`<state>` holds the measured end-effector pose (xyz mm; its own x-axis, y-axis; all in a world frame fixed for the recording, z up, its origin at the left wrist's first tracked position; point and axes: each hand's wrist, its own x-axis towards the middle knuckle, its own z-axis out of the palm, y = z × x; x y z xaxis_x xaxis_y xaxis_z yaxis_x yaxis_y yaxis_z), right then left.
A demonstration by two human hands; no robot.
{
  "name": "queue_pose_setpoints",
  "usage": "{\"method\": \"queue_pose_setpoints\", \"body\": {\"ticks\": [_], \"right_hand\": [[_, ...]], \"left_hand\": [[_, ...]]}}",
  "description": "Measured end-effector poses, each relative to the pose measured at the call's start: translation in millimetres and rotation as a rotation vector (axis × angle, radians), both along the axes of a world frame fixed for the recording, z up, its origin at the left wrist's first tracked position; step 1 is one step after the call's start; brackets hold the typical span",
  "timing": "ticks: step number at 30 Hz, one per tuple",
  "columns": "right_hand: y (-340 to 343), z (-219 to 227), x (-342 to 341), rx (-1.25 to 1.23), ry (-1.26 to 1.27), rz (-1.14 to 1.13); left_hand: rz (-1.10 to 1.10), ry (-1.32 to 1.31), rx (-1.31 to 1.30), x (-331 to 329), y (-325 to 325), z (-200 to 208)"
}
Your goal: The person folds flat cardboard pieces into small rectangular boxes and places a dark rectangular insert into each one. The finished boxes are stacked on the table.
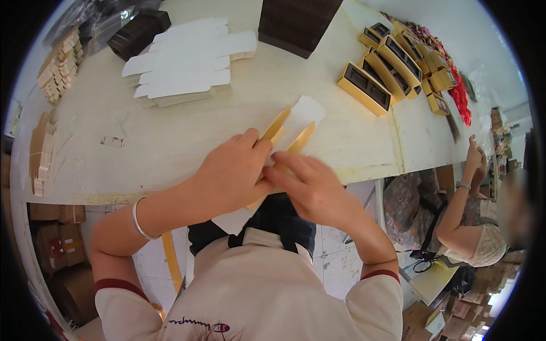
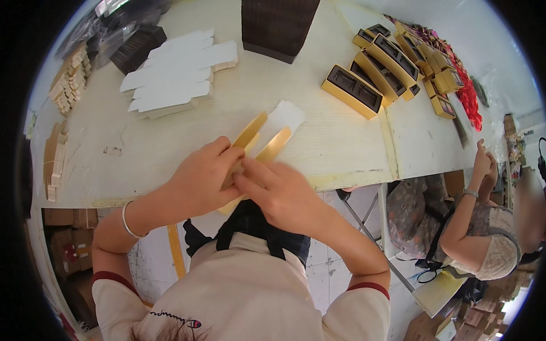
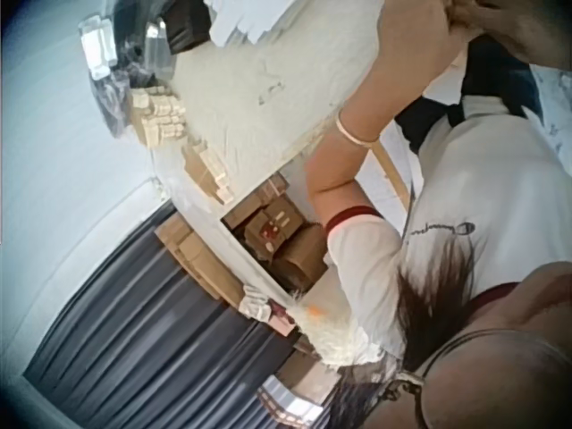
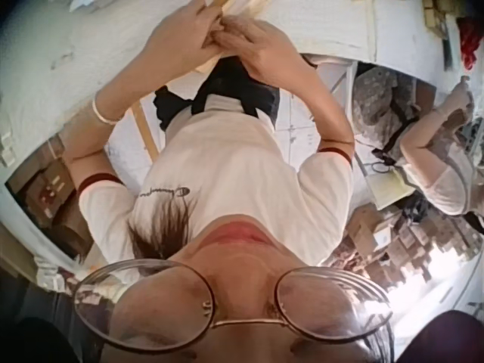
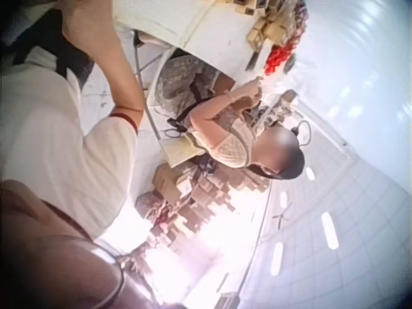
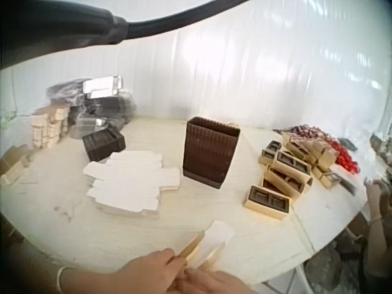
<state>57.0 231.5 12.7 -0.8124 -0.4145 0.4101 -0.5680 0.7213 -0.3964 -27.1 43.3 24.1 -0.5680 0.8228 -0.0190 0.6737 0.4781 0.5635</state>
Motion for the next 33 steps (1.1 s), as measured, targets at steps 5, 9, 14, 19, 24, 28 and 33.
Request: {"method": "queue_pose_setpoints", "body": {"ticks": [5, 9, 14, 19, 24, 28, 33], "right_hand": [[22, -10, 4, -0.216, -0.198, 0.100], [27, -10, -1, -0.149, -0.159, 0.119], [20, -5, -3, -0.170, -0.197, 0.062], [15, -8, -3, -0.198, -0.208, 0.051], [12, -12, -4, -0.184, -0.144, 0.062], [4, -9, 6, -0.185, -0.094, -0.042], [11, -21, 35, 0.106, 0.154, 0.023]], "left_hand": [[-0.194, -0.337, 0.122, -9, -22, 24], [-0.367, -0.020, 0.202, -10, -30, 9], [-0.461, 0.251, 0.320, -21, -19, -16], [-0.299, 0.252, 0.362, -5, -4, -22], [-0.183, 0.211, 0.401, 8, 3, -22], [-0.183, 0.184, 0.423, 9, 4, -24], [-0.161, 0.092, 0.418, 9, 3, -25]]}}
